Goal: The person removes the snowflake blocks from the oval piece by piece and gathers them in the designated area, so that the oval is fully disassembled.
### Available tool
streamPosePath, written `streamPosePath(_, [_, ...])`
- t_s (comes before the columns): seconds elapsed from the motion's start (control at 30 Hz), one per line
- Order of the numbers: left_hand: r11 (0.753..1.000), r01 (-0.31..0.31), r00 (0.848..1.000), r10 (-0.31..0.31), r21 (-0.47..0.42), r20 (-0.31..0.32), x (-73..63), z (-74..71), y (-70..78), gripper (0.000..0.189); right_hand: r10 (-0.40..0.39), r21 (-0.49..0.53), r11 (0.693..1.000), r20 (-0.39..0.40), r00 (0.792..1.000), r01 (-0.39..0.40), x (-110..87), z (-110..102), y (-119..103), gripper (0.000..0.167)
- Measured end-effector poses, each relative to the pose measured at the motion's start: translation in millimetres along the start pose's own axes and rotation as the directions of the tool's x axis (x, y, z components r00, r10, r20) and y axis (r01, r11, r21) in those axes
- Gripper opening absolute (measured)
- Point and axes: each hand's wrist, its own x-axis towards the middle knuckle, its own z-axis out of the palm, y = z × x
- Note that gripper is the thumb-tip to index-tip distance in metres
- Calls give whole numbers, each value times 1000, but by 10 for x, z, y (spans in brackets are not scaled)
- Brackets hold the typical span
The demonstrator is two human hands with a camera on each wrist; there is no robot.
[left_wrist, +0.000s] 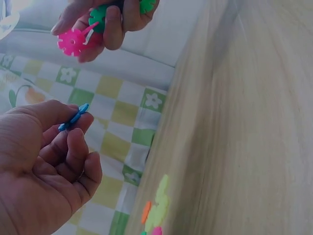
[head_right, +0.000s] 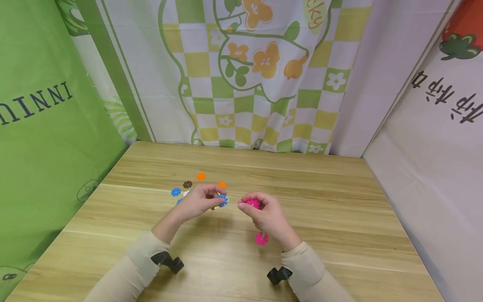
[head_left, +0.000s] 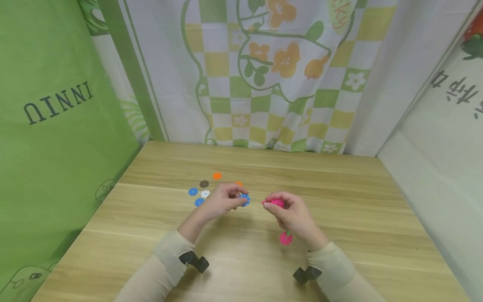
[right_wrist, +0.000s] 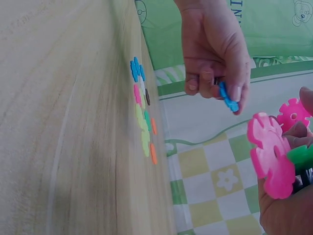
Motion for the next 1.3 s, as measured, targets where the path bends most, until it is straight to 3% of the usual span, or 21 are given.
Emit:
streamPosePath(0.33, [998, 40, 999, -40, 51, -14, 23, -19, -180, 27, 15, -23, 1000, 6, 1000, -15, -13, -7, 5, 28])
streamPosePath(0.57, [991, 103, 995, -101, 90, -27, 18, -13, -247, 26, 14, -38, 999, 18, 1000, -14, -11, -1, 3, 28])
streamPosePath(0.87, [954, 109, 994, -107, 280, -22, 25, -18, -375, 26, 17, -63, 998, 20, 1000, -16, -20, 11, 6, 28])
streamPosePath(1.3, [922, 139, 989, -148, 363, -2, 18, -24, -458, 18, 30, -44, 999, 8, 1000, -30, -25, 15, 23, 28])
